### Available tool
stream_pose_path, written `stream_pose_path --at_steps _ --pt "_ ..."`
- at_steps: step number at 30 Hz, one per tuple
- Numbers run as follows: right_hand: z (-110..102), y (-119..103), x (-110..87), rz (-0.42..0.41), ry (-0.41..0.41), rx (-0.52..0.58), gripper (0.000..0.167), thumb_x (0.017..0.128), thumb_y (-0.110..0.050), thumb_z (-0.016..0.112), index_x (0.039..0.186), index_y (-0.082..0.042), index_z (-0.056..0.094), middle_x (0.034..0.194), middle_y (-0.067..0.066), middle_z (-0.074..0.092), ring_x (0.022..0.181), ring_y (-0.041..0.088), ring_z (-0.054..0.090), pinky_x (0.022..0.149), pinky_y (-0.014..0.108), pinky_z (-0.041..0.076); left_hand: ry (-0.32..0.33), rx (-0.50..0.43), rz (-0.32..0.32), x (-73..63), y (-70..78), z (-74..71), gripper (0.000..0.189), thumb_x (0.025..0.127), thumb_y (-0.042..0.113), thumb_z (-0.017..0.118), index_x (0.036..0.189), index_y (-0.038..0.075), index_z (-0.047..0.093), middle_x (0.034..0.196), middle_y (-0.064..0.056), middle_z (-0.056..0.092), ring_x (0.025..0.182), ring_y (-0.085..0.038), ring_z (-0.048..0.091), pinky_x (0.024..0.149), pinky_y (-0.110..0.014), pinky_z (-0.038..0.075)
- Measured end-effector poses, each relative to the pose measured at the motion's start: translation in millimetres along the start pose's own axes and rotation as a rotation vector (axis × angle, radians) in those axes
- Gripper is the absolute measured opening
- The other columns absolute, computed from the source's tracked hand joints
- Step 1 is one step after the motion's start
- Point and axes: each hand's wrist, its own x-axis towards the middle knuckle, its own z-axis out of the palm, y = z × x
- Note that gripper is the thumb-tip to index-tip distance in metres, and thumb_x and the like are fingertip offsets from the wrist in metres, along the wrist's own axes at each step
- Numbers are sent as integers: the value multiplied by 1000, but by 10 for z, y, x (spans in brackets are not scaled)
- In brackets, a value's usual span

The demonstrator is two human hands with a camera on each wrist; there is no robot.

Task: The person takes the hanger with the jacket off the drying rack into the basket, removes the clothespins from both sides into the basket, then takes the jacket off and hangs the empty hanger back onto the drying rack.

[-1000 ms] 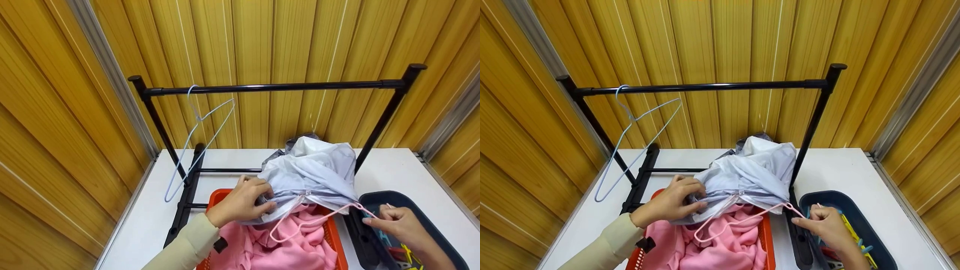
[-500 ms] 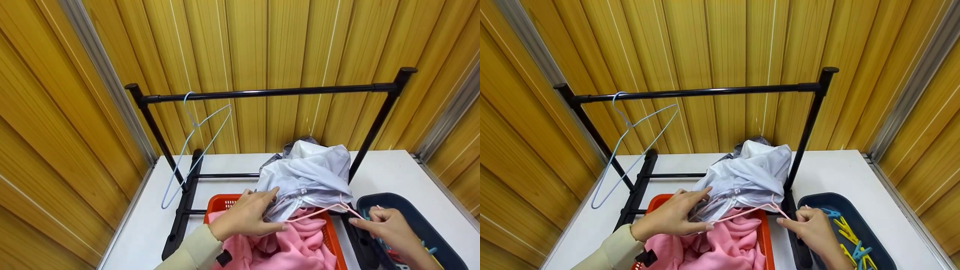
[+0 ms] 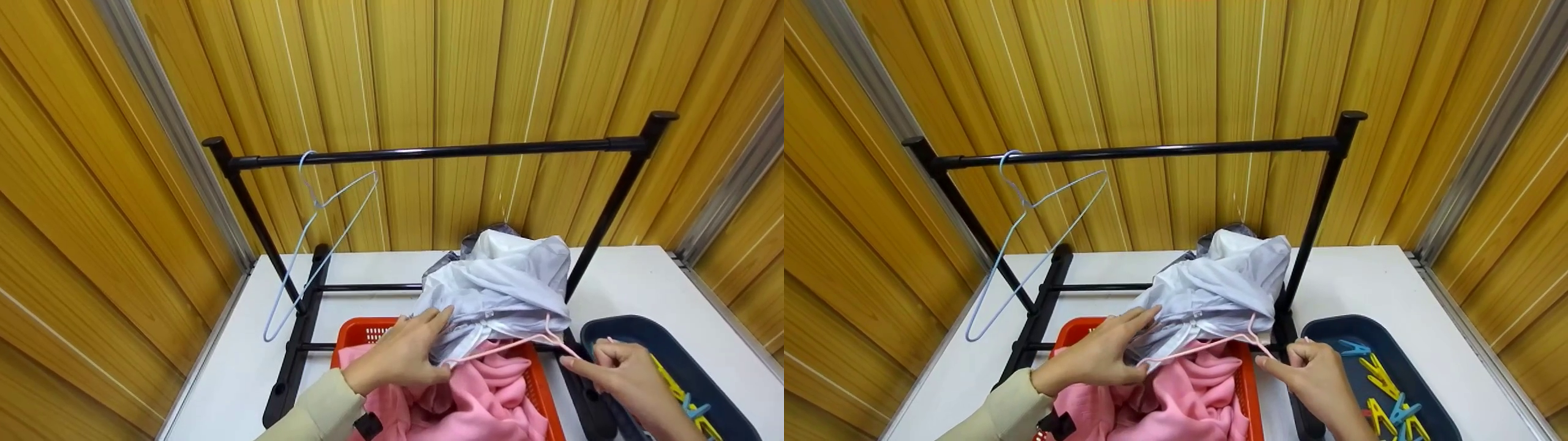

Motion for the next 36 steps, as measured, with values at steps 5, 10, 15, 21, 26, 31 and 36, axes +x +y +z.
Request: stream_pose_path --at_steps 5,10,15,21,26,31,36 --pt "41 -36 -9 -57 14 53 39 81 -25 78 73 2 51 64 -2 50 58 17 52 51 26 44 -11 -142 -57 42 -18 -37 81 76 25 69 149 9 36 135 -7 51 112 -18 53 101 -36 45" --pt "109 -24 29 -205 32 280 44 79 0 75 114 -2 49 77 -3 58 55 11 54 50 27 49 -21 -205 -26 76 -62 -138 75 79 18 67 147 5 38 137 -8 53 118 -17 51 105 -34 43" --pt "149 38 100 -398 65 456 75 75 18 69 139 -2 35 99 4 63 58 11 58 47 21 46 -21 -226 14 37 -107 -214 70 78 18 66 143 8 44 127 -3 59 113 -15 53 102 -32 43" --pt "176 45 183 -320 146 158 70 84 -4 71 145 -13 37 111 -17 59 62 6 61 47 22 46 -45 -217 37 -41 -87 -279 67 76 21 66 140 13 50 103 3 60 98 -11 52 88 -28 44" --pt "215 18 225 -341 91 41 67 88 -13 69 147 -18 39 137 -8 47 75 3 64 58 22 52 -49 -209 25 -93 -69 -319 66 77 22 66 140 13 50 104 4 61 97 -10 52 87 -28 43" --pt "239 10 258 -459 100 22 54 88 -4 66 139 -12 51 145 -7 43 79 3 64 61 22 54 -62 -206 19 -134 -71 -329 67 77 23 65 142 13 49 111 5 63 99 -11 52 96 -32 35" --pt "260 22 270 -500 166 37 41 86 6 63 125 -6 63 136 -12 52 78 0 64 56 21 53 -67 -200 49 -175 -43 -339 69 77 21 65 143 11 47 113 4 65 94 -11 52 101 -37 29"
